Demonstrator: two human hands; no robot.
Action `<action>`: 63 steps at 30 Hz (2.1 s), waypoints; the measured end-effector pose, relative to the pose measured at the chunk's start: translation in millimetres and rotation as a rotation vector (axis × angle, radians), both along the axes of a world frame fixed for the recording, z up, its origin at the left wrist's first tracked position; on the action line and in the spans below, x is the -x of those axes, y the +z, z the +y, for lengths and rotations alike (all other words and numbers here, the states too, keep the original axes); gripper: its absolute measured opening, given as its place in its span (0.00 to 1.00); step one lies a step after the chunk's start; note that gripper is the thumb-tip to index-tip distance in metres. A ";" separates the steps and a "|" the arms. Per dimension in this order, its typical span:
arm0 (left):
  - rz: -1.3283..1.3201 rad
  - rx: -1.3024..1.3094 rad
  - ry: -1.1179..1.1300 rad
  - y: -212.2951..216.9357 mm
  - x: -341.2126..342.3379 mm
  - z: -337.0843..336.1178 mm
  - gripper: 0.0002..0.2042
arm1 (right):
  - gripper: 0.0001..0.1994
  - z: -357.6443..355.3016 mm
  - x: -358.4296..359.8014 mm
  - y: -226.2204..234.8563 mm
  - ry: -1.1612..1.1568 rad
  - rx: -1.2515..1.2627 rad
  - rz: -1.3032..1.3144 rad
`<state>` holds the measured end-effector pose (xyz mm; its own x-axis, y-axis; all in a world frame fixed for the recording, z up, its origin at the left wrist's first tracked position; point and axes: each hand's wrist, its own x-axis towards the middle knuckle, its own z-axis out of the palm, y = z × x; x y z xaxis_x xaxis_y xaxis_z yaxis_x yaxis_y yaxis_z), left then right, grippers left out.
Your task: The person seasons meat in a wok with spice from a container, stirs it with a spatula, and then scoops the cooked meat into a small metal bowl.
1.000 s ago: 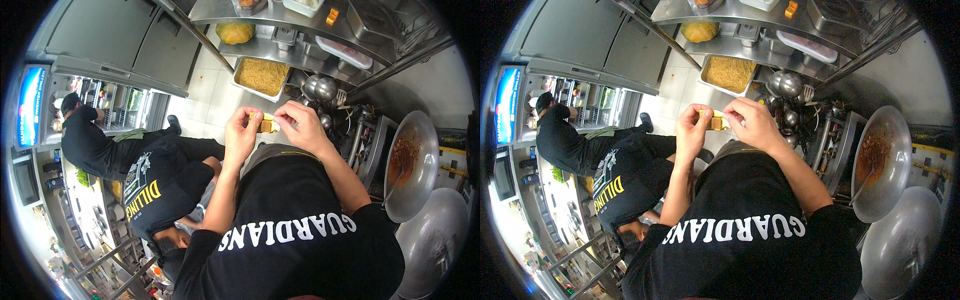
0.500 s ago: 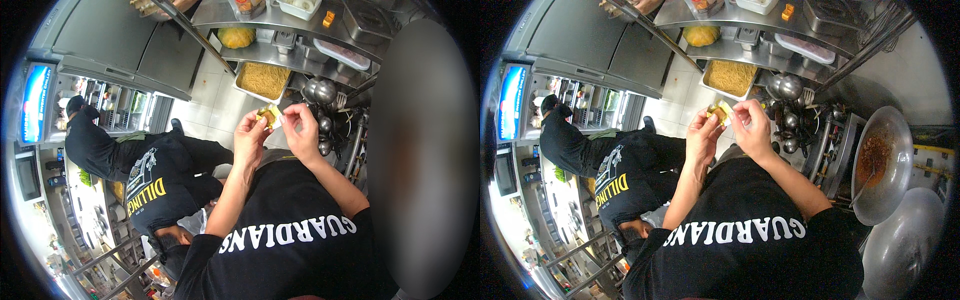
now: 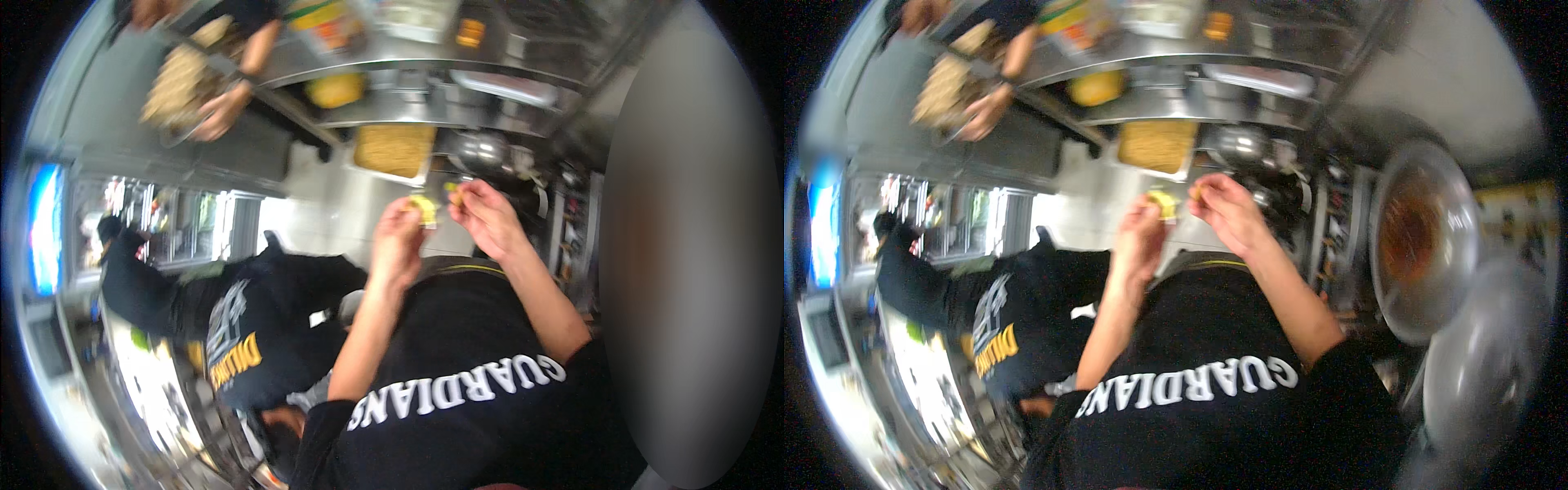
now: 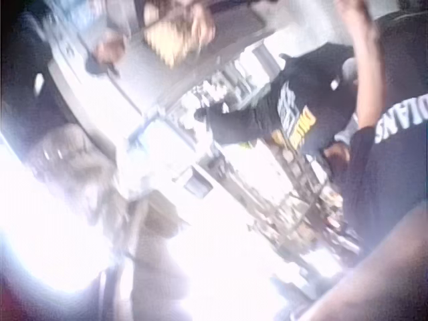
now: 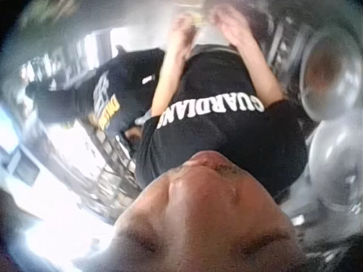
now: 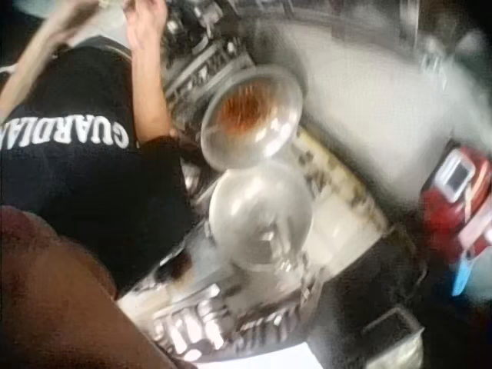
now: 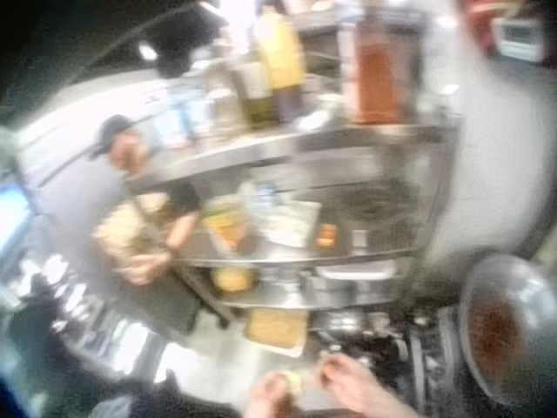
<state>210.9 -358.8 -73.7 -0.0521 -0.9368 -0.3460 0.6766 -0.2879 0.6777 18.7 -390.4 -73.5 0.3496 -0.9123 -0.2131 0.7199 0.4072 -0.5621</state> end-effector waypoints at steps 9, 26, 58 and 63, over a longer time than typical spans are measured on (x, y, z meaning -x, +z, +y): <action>0.086 -0.291 0.234 -41.9 -24.9 6.8 0.16 | 0.11 17.3 252.5 -22.0 -1.068 0.112 0.926; -0.765 0.158 -0.215 24.8 58.3 -42.8 0.17 | 0.11 -22.6 55.1 48.4 -0.224 1.051 1.192; -0.121 -0.669 0.685 -225.0 -117.9 124.8 0.06 | 0.16 -216.4 62.4 38.6 -0.488 1.036 1.743; 0.021 -0.985 1.054 -280.2 -104.9 235.4 0.06 | 0.17 -343.4 52.4 -2.3 -0.293 1.206 2.058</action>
